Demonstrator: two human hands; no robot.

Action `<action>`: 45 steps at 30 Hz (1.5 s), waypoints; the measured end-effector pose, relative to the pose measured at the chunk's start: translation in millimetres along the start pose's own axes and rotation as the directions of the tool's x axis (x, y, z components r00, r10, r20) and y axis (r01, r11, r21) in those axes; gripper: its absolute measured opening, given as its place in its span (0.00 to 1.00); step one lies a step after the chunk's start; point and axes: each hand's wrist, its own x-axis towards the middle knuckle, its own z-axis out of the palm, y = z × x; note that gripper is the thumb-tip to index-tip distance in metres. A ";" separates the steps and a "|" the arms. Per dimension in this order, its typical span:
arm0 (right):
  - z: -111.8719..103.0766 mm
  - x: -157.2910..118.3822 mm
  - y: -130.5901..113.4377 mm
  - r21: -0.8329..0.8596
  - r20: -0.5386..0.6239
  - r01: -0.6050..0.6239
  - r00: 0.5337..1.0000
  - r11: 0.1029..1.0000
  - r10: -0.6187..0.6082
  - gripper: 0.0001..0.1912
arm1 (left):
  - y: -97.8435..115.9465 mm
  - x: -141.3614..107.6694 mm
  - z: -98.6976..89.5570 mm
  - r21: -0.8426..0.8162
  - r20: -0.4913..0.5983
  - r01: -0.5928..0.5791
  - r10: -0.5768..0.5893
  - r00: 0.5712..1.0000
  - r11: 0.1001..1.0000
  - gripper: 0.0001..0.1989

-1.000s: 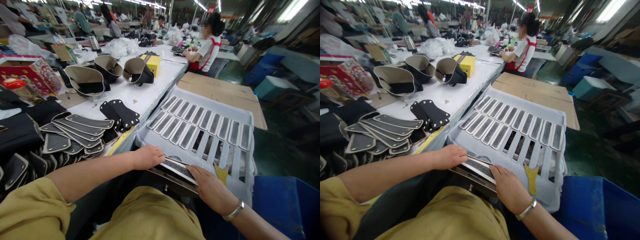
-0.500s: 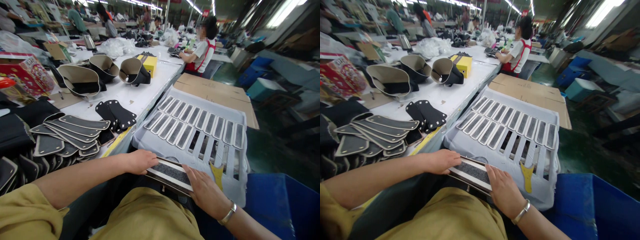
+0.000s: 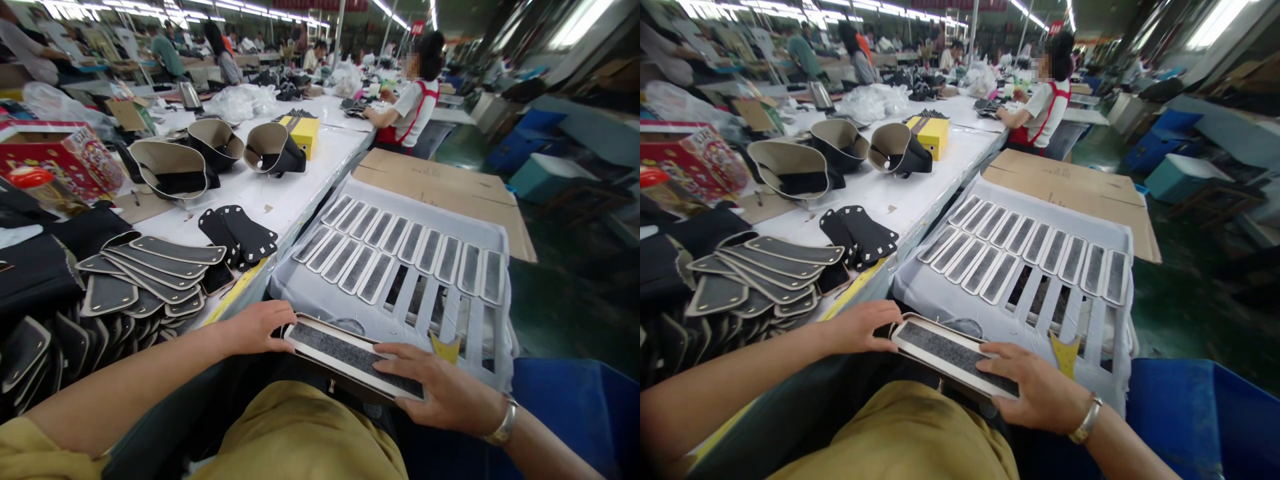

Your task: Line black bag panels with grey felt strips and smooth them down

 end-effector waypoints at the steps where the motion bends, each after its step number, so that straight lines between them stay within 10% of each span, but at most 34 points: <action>1: -1.1 0.9 0.7 0.001 -0.001 0.006 1.000 1.000 -0.006 0.25 | -0.8 -4.2 1.2 -0.050 -0.061 0.132 -0.135 0.989 0.990 0.15; 5: -3.8 3.4 1.8 -0.024 -0.012 0.029 0.999 0.999 -0.029 0.25 | 0.7 -14.4 22.2 -0.365 0.071 0.558 -0.575 0.815 0.745 0.17; 9: -3.1 7.0 2.7 -0.083 -0.017 0.044 0.999 0.996 -0.046 0.24 | 5.6 -12.3 49.0 -0.620 0.298 0.600 -0.556 0.776 0.505 0.17; 17: -8.2 16.3 0.5 -0.123 0.106 0.033 0.994 0.992 -0.020 0.25 | 11.8 0.1 30.8 -0.521 0.214 0.567 -0.546 0.810 0.637 0.19; 24: -8.8 23.5 -3.0 -0.170 0.145 0.049 0.989 0.984 -0.024 0.26 | 9.6 5.5 15.1 -0.493 0.359 0.579 -0.453 0.816 0.650 0.25; 28: -2.5 22.3 -0.7 -0.188 0.105 0.085 0.992 0.978 -0.066 0.23 | 15.5 -0.1 17.4 -0.335 0.077 0.451 -0.453 0.888 0.827 0.22; 31: 0.1 23.3 -0.5 -0.208 0.102 0.113 0.990 0.972 -0.093 0.21 | 34.8 -2.8 24.8 -0.062 -0.209 0.132 -0.142 0.968 0.989 0.21; 35: 1.2 25.0 -1.8 -0.248 0.113 0.107 0.990 0.963 -0.080 0.21 | 67.8 9.2 48.1 0.135 -0.081 -0.263 0.275 0.958 0.955 0.15; 45: 11.7 21.0 8.8 -0.030 -0.016 0.088 0.996 0.996 -0.088 0.25 | 123.1 57.7 88.2 0.184 0.064 -0.339 0.333 0.941 0.923 0.08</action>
